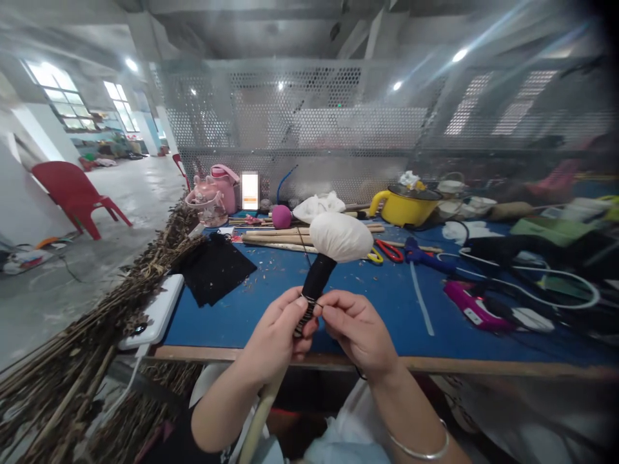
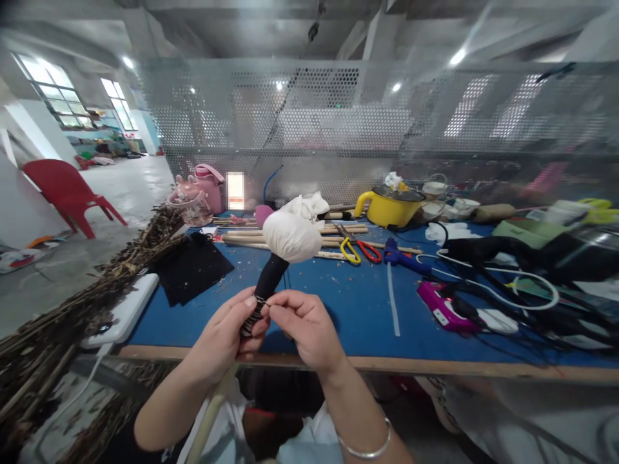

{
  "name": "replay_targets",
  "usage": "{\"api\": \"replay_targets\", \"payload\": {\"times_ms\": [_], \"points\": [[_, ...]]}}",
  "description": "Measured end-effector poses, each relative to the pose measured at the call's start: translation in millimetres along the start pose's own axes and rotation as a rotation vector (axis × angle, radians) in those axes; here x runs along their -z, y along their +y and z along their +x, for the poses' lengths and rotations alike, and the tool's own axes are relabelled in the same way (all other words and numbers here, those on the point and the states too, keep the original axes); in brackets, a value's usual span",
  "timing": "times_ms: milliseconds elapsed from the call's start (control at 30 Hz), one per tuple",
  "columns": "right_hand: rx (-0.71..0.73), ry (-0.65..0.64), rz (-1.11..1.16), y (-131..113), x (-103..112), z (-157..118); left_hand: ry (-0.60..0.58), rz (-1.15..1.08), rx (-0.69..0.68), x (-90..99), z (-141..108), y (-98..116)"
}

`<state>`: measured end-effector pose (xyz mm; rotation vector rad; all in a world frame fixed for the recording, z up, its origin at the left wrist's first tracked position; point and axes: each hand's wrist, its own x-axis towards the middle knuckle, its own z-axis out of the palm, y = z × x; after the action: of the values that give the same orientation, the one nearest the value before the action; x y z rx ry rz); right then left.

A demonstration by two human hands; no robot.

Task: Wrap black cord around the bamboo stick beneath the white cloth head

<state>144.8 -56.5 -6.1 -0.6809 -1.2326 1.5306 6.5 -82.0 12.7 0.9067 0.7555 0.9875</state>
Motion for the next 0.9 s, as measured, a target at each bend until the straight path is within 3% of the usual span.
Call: {"api": "replay_targets", "payload": {"times_ms": [167, 367, 600, 900], "points": [[-0.012, 0.009, -0.013, -0.1, 1.8, -3.1, 0.003, 0.011, -0.014, -1.2, 0.9, -2.1], [-0.057, -0.015, 0.073, -3.3, 0.0, -4.1, 0.043, 0.058, -0.125, -1.6, 1.9, -5.5], [-0.070, -0.011, 0.050, -2.0, 1.9, -4.2, 0.010, -0.005, -0.015, -3.0, -1.6, -4.2], [-0.047, -0.045, -0.049, -9.0, 1.9, -2.8, -0.002, -0.072, -0.029, 0.8, -1.8, -7.0]]}}
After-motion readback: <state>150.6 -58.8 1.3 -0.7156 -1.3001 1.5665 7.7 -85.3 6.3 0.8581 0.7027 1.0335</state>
